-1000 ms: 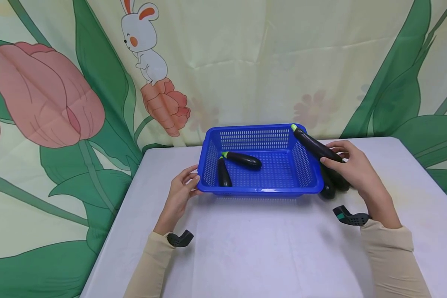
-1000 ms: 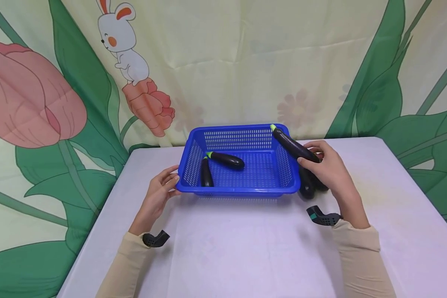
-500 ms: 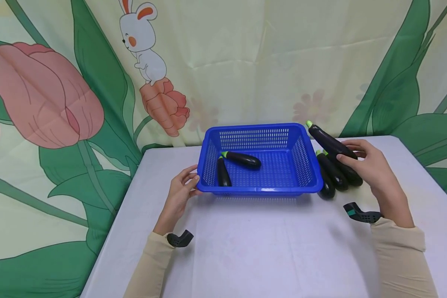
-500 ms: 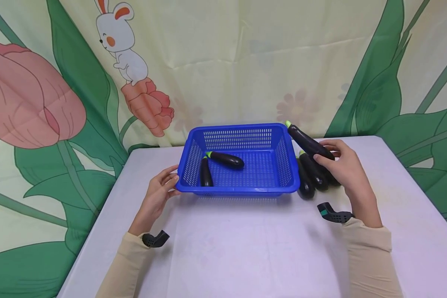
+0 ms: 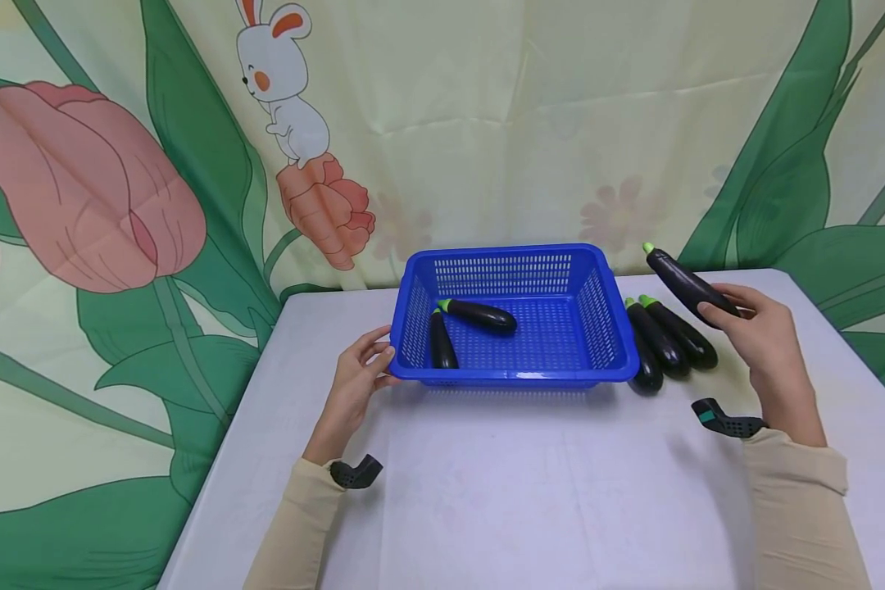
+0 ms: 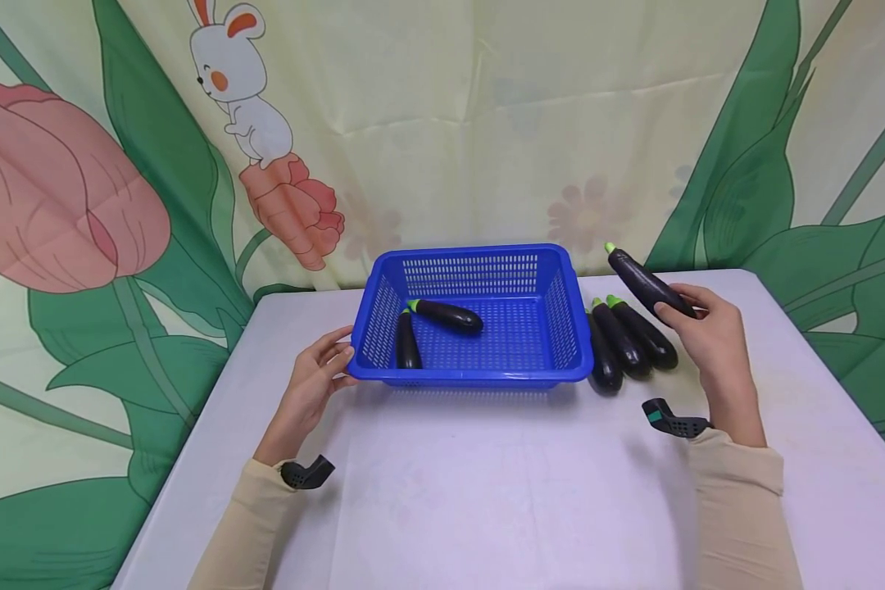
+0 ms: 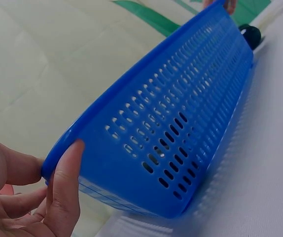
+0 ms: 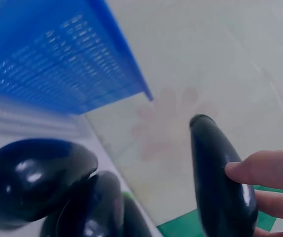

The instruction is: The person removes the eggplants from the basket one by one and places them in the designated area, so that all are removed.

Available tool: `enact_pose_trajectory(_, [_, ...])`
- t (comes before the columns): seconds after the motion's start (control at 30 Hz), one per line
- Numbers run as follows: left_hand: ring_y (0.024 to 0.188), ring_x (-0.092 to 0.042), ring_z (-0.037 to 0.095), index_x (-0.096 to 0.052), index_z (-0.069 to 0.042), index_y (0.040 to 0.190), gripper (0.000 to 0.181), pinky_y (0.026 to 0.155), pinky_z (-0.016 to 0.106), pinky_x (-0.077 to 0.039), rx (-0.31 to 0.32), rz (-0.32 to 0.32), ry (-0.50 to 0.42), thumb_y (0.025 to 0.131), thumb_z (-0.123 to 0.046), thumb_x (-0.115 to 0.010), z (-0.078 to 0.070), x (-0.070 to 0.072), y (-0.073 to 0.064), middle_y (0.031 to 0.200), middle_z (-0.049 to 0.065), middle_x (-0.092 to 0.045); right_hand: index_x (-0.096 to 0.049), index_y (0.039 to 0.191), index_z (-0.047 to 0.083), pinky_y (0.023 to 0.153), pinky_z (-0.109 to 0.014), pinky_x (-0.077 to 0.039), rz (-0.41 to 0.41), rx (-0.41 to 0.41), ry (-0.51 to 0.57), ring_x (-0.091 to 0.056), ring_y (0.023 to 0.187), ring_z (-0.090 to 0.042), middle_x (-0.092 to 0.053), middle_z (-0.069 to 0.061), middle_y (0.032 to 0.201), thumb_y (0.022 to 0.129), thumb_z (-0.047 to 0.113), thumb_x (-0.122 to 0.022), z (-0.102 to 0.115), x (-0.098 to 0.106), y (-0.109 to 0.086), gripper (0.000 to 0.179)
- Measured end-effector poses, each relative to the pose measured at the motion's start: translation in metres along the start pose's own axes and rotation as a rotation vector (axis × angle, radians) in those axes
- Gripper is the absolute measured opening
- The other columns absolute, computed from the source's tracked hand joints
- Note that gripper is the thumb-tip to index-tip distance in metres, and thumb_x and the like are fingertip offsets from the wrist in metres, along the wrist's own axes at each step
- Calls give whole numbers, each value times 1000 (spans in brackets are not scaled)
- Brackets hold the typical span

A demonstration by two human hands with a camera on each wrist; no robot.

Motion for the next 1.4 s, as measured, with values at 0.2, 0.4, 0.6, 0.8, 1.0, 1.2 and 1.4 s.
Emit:
enact_pose_trajectory(0.2, [85,-69,16,-56,-18,148,43,69,23,-63,5,-2,10,106,-11,-60,1,0,0,128,14,-61,-41,161,21,88,-28,-38,-43,-90,60,-38,103,-3,-44,20,118,102,47,-62,-17,5,6,68])
enact_pose_trajectory(0.4, [86,-69,15,-56,-17,149,43,68,24,-63,3,5,4,106,-11,-59,1,0,0,128,14,-60,-47,158,20,82,-20,-40,-109,-137,111,-41,97,2,-42,27,106,100,41,-66,-35,9,13,64])
enact_pose_trajectory(0.6, [85,-69,15,-55,-17,150,44,68,23,-63,10,-1,9,106,-11,-59,1,1,0,127,14,-60,-47,157,12,88,-12,-40,-119,-140,62,-48,114,-6,-54,11,126,101,39,-65,-54,9,20,65])
enact_pose_trajectory(0.8, [87,-68,16,-55,-19,150,44,69,22,-62,16,-5,25,107,-13,-59,2,0,0,128,14,-61,-45,158,12,109,-24,-35,-95,-140,3,-37,144,-30,-52,-4,151,101,44,-62,-71,5,27,67])
enact_pose_trajectory(1.0, [83,-68,14,-55,-16,149,43,67,22,-62,-2,9,4,106,-10,-59,1,-1,0,126,14,-61,-49,156,13,89,-15,-35,-64,-129,21,-48,116,-11,-50,30,99,100,44,-63,-80,3,28,66])
enact_pose_trajectory(1.2, [80,-68,13,-55,-13,149,43,65,23,-62,-18,22,-26,106,-8,-59,0,-1,0,124,12,-62,-47,157,12,93,-18,-34,-27,-129,21,-46,127,-23,-52,29,104,101,47,-62,-81,0,27,67])
enact_pose_trajectory(1.4, [80,-69,13,-55,-13,149,43,67,23,-63,-17,15,-17,106,-9,-59,-1,0,-1,122,12,-62,-45,158,14,110,-27,-36,1,-133,-7,-38,141,-31,-57,2,140,101,48,-60,-79,-3,27,68])
Point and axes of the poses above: each hand's wrist, its own y-axis towards the middle knuckle, its own x-axis out of the back of the hand, z = x × y, the point moved 10 cm from there along y, towards the middle knuckle
